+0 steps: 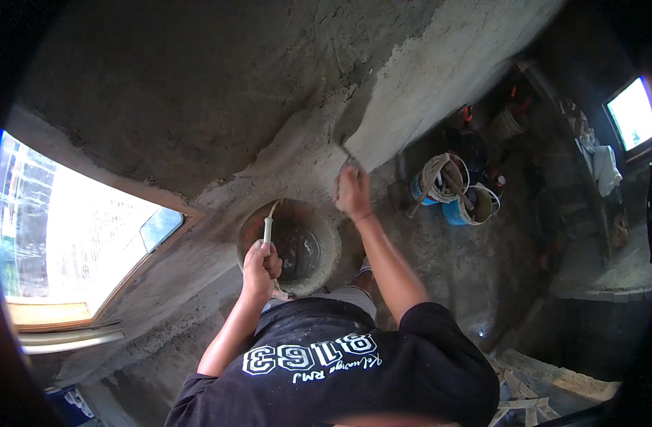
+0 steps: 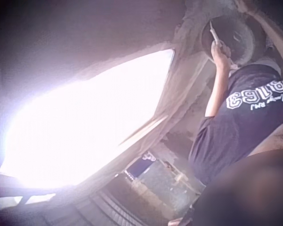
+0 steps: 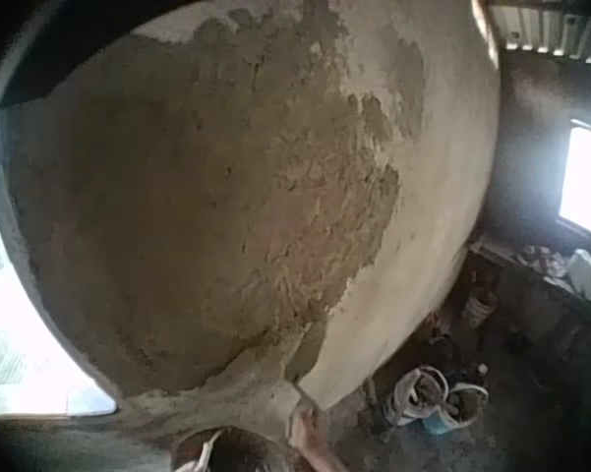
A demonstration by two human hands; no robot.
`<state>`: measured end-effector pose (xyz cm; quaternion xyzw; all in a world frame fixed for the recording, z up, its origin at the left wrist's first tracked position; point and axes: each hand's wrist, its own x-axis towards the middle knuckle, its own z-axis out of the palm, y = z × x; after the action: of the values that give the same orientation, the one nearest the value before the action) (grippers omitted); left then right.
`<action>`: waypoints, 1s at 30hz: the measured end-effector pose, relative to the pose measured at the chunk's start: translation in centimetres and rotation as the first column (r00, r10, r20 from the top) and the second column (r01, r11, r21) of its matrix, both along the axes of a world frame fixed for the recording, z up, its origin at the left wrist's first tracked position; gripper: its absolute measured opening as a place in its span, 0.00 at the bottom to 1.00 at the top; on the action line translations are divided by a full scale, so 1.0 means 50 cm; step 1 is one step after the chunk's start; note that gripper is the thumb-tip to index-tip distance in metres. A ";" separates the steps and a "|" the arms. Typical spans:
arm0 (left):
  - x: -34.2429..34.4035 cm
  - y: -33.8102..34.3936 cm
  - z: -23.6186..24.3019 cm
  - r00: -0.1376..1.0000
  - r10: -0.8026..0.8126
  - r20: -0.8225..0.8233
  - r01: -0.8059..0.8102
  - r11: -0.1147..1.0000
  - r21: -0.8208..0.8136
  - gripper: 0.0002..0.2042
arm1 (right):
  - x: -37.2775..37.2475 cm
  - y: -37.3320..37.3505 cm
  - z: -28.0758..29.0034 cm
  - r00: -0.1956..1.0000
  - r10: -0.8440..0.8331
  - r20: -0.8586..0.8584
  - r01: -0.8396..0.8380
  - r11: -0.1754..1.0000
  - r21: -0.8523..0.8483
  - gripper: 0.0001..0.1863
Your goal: The person applies a cement mixture from a bucket onto a wall using a trowel.
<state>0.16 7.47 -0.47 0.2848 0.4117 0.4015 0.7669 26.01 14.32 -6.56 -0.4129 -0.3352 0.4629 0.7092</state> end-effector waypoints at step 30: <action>0.015 -0.022 -0.005 0.998 0.062 0.030 -0.061 0.998 -0.021 0.08 | -0.005 0.017 0.118 0.892 -0.373 -0.254 0.292 0.906 -0.306 0.16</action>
<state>0.88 6.39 -0.74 0.2581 0.4125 0.4249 0.7633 25.78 15.17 -0.68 -0.4766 -0.0811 0.4317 0.7615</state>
